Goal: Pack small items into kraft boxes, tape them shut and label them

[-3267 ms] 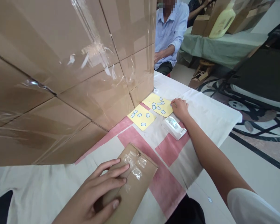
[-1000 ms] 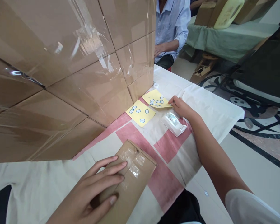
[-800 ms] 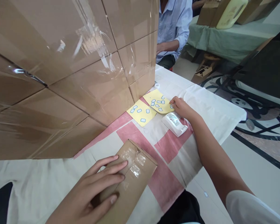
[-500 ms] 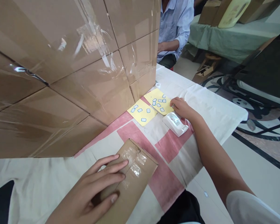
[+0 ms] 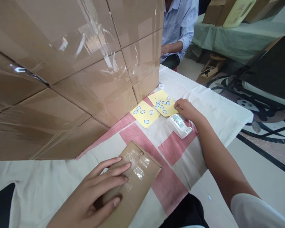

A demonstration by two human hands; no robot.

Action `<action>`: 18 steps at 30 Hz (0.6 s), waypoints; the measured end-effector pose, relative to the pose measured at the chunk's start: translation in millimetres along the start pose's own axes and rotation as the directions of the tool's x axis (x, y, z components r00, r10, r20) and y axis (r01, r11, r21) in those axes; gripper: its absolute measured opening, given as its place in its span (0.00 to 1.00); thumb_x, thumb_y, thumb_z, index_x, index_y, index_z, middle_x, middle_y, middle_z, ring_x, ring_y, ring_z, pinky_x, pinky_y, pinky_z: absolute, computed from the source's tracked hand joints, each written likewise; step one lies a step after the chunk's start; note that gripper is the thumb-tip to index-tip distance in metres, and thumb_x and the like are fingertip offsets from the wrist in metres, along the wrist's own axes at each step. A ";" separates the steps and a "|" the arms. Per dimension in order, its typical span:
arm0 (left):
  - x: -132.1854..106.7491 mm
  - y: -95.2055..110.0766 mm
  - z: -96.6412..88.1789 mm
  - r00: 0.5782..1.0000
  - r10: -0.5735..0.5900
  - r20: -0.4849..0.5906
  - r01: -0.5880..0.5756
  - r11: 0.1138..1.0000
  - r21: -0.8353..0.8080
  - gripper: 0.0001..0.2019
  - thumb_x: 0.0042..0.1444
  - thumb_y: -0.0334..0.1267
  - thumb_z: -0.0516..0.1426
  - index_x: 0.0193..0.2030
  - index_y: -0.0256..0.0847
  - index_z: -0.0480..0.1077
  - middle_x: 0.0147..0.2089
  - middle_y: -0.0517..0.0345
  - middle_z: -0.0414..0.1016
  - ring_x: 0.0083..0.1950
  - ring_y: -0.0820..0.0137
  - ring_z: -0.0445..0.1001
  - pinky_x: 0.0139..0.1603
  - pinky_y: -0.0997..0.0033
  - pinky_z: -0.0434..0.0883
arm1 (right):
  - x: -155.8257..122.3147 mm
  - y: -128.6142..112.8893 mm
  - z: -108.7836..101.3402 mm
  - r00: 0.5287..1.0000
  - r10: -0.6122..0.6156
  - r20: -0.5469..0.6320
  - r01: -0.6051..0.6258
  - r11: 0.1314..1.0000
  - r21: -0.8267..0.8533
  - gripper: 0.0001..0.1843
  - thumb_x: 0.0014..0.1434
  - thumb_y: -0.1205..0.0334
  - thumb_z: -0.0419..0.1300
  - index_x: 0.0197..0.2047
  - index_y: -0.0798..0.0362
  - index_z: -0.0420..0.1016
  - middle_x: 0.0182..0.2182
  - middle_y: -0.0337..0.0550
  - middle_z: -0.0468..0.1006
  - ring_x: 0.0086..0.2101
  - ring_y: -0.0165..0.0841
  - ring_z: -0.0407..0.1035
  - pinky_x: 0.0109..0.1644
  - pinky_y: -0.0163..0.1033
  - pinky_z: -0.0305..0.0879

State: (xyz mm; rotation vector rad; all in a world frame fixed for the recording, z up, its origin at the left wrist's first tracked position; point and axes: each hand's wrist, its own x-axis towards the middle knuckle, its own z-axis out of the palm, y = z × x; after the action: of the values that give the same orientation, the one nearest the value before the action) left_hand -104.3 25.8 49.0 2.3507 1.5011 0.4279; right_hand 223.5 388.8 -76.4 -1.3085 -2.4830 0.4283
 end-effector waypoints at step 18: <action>-0.9 -1.8 0.9 1.000 0.019 0.011 -0.020 0.999 0.045 0.19 0.63 0.37 0.57 0.60 0.50 0.69 0.68 0.59 0.70 0.73 0.65 0.61 0.60 0.67 0.77 | -7.9 -16.6 -9.0 0.979 0.151 -0.140 -0.114 0.964 0.241 0.10 0.64 0.67 0.49 0.46 0.51 0.69 0.42 0.51 0.81 0.37 0.41 0.73 0.42 0.43 0.65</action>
State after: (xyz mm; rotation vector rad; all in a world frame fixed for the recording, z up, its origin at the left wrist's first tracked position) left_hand -105.7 25.7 47.3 2.4003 1.4996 0.3900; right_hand 219.0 374.4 -62.7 -1.3602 -2.1511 0.6026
